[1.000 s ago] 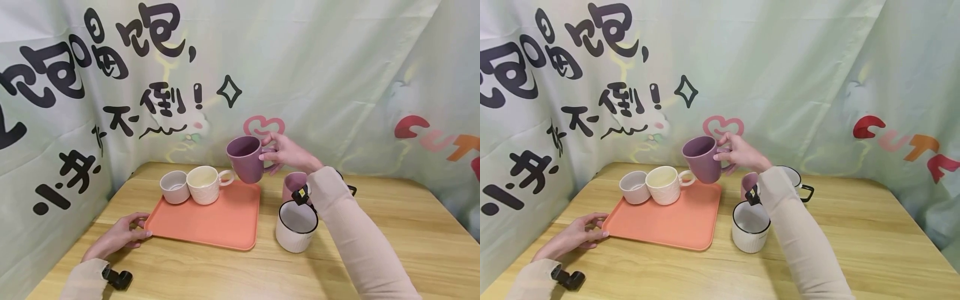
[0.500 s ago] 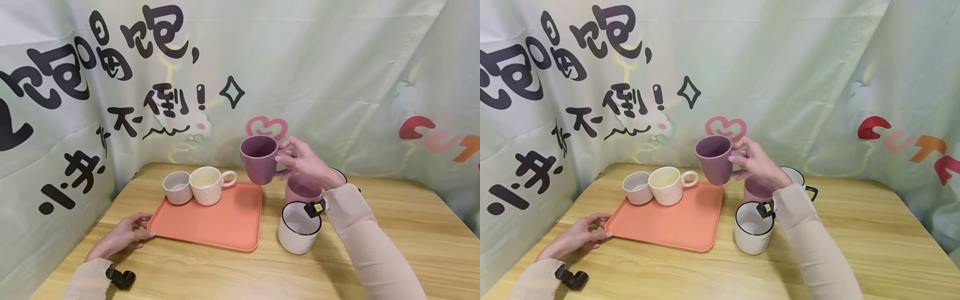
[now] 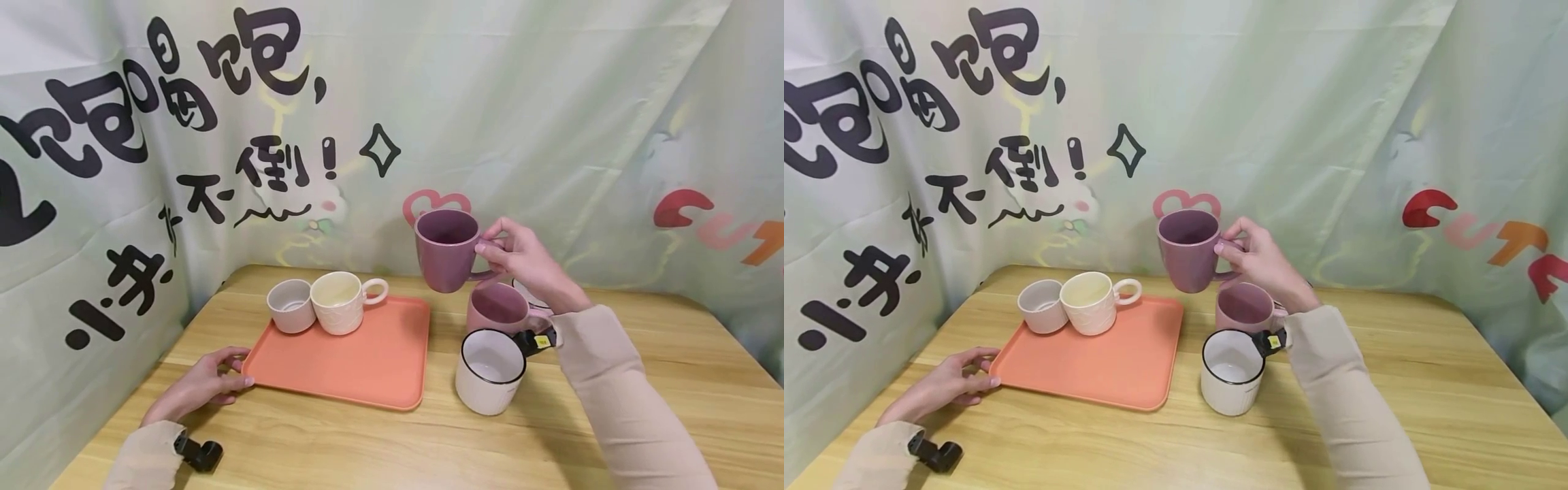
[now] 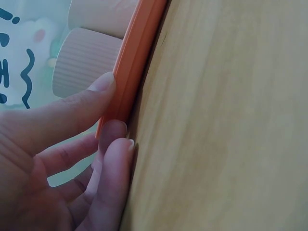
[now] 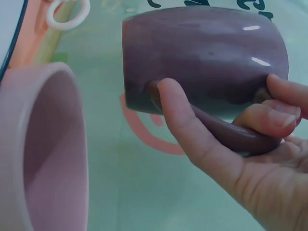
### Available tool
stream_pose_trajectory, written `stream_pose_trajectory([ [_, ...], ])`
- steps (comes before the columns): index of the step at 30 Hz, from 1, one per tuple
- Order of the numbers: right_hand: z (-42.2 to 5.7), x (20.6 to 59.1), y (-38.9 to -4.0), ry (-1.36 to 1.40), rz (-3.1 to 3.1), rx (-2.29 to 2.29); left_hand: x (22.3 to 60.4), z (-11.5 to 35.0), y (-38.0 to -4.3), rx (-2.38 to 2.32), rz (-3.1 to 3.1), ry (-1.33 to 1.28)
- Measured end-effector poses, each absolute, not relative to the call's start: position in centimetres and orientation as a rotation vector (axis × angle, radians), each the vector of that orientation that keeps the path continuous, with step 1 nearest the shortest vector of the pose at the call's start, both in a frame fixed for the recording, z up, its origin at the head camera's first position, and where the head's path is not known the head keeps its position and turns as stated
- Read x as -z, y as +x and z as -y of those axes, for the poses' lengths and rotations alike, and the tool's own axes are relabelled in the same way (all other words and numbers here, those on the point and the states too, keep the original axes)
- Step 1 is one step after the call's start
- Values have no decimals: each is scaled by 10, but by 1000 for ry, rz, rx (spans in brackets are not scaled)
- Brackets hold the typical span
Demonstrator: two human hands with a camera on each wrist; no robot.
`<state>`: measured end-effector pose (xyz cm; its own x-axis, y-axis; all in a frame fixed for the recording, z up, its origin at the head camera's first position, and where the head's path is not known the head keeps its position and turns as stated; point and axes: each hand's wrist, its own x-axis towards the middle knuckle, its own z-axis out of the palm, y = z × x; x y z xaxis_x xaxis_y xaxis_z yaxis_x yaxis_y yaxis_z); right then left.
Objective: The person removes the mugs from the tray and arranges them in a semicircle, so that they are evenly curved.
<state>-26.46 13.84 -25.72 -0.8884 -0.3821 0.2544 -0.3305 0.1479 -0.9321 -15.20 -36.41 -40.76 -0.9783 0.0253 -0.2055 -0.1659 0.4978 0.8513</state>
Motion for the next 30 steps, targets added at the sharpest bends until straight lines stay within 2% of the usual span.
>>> stream_pose_trajectory([
  [19,-177,260,-247,-635,-2465,1939,407,364,-151,-1493,-2533,-137],
  [30,-200,263,-239,-588,-2311,2153,406,363,-152,-1487,-2532,-136],
])
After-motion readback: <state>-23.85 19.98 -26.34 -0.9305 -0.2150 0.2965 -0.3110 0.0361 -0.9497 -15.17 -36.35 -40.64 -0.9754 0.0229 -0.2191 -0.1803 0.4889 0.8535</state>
